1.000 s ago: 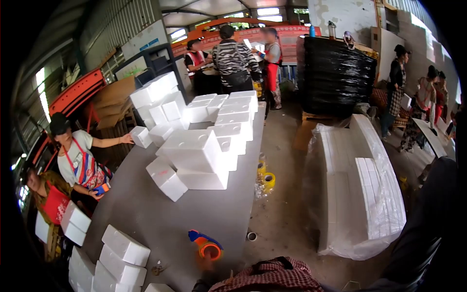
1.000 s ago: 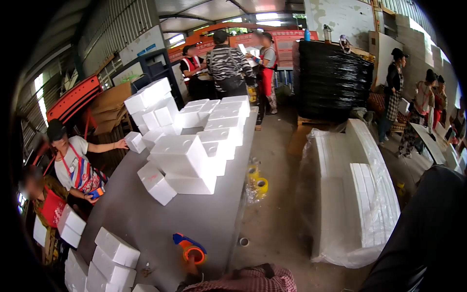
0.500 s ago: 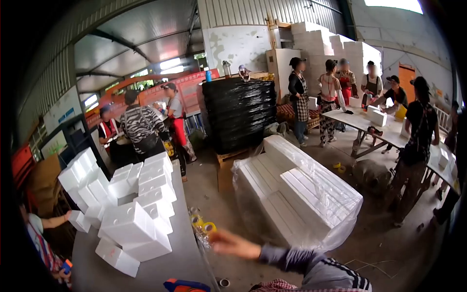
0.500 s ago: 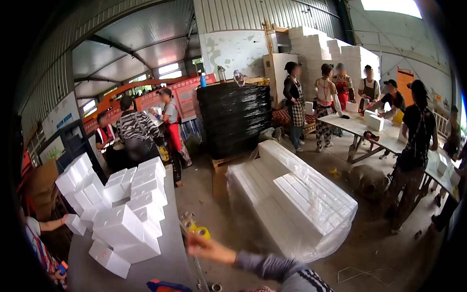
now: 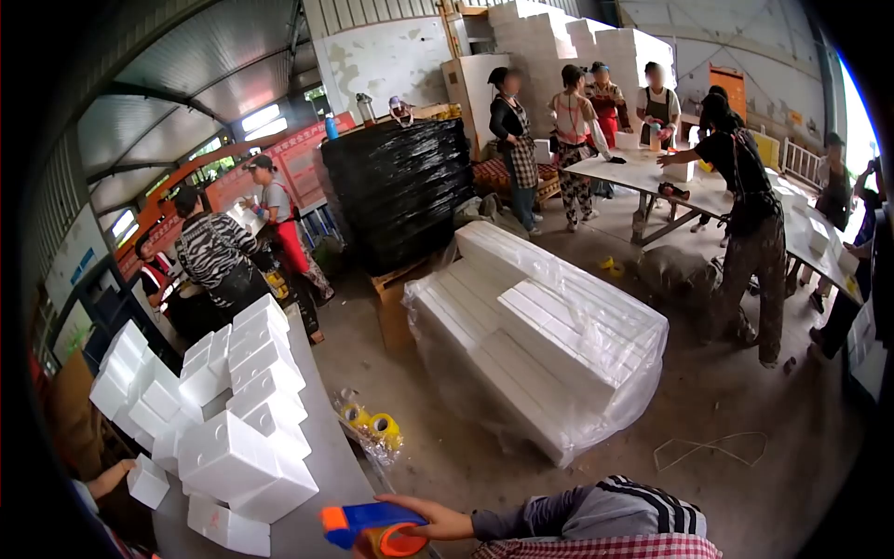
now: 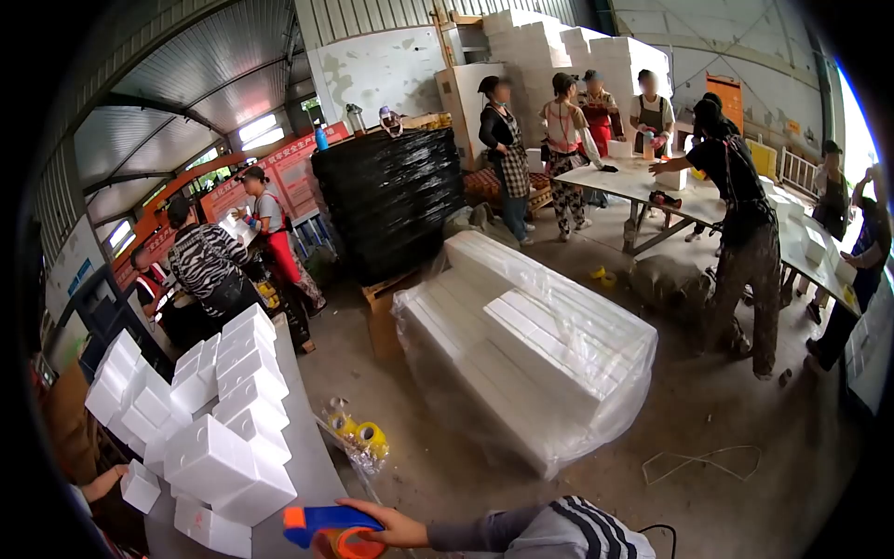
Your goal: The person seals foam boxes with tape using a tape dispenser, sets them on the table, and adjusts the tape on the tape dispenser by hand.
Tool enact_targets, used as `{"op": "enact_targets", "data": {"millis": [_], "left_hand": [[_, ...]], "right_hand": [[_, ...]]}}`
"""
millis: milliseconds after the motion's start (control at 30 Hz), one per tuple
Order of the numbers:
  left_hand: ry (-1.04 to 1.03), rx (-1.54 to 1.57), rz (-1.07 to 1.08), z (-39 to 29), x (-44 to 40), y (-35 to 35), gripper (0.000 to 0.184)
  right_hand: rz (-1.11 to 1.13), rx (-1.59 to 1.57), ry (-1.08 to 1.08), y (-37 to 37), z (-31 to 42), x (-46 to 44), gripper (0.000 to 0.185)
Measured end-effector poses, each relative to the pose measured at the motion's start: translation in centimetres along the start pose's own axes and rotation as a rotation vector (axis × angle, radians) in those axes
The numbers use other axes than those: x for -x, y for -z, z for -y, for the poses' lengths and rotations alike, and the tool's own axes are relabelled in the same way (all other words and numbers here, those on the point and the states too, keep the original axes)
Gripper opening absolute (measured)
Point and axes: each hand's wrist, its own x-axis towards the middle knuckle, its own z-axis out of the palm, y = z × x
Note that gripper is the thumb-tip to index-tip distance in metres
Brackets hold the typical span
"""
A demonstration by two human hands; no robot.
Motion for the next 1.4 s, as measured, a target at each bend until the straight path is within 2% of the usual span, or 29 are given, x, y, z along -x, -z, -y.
{"op": "enact_targets", "data": {"millis": [67, 100, 167, 200, 267, 333, 367, 433, 567, 600, 667, 767, 900, 933, 1000, 1100, 1200, 1400], "left_hand": [[-0.097, 0.021, -0.037, -2.7, -0.9, 1.0, 0.038], [-0.130, -0.028, -0.018, -3.8, -1.4, 1.6, 0.038], [-0.133, -0.473, 0.127, -6.3, -2.4, 2.7, 0.043], [-0.123, -0.890, 0.313, -7.4, -2.7, 3.2, 0.049], [0.054, -0.904, 0.319, -7.5, -3.0, 3.6, 0.088], [-0.141, -0.616, -0.021, -6.2, -2.9, 2.1, 0.044], [-0.163, -0.580, -0.042, -7.1, -3.2, 1.3, 0.034], [-0.146, -0.563, -0.091, -9.0, -3.2, -0.2, 0.039], [-0.136, -0.527, 0.119, -10.4, -4.1, -0.2, 0.056], [-0.129, -0.553, 0.081, -10.7, -4.2, -0.2, 0.056], [-0.116, -0.464, 0.185, -11.5, -4.3, -0.4, 0.061], [-0.042, -0.608, 0.184, -13.0, -4.5, -0.9, 0.061], [-0.185, -0.939, 0.274, -13.6, -5.1, 0.0, 0.057], [-0.178, -0.943, 0.271, -13.8, -5.2, 0.0, 0.057], [-0.205, -1.191, 0.265, -14.4, -5.3, 0.0, 0.051], [-0.122, -1.366, 0.268, -15.6, -5.6, -0.5, 0.048], [-0.118, -1.383, 0.259, -15.5, -5.9, -0.3, 0.047], [-0.075, -1.409, 0.297, -15.8, -6.9, -0.7, 0.044]], "right_hand": [[0.094, 0.328, 0.216, 0.9, 1.1, -0.3, 0.067], [0.114, 0.305, 0.201, 1.1, 1.7, -0.4, 0.067], [0.207, 0.386, 0.241, 1.5, 3.2, -0.8, 0.058], [0.180, 0.375, 0.279, 1.7, 3.4, -1.2, 0.055], [0.133, 0.396, 0.336, 2.2, 4.2, -2.1, 0.052], [0.117, 0.457, 0.413, 2.4, 4.5, -2.8, 0.050], [0.109, 0.485, 0.471, 2.4, 4.2, -3.2, 0.048], [0.065, 0.419, 0.521, 1.8, 4.3, -3.5, 0.044], [-0.149, 0.254, 0.546, 1.2, 0.8, -3.7, 0.037], [-0.143, 0.203, 0.561, 1.0, 0.6, -3.9, 0.037], [-0.139, 0.119, 0.594, 0.9, 0.1, -3.9, 0.038], [-0.131, 0.055, 0.611, 0.6, -0.4, -4.3, 0.039], [-0.109, 0.116, 0.636, 0.6, -0.1, -5.2, 0.040], [-0.105, 0.158, 0.641, 0.7, 0.3, -5.3, 0.040], [-0.089, 0.189, 0.663, 1.0, 0.6, -5.6, 0.040], [-0.069, 0.247, 0.690, 1.2, 1.6, -6.0, 0.040], [-0.063, 0.306, 0.760, 1.3, 2.4, -6.4, 0.039], [-0.069, 0.314, 0.718, 1.5, 2.4, -6.6, 0.036]]}}
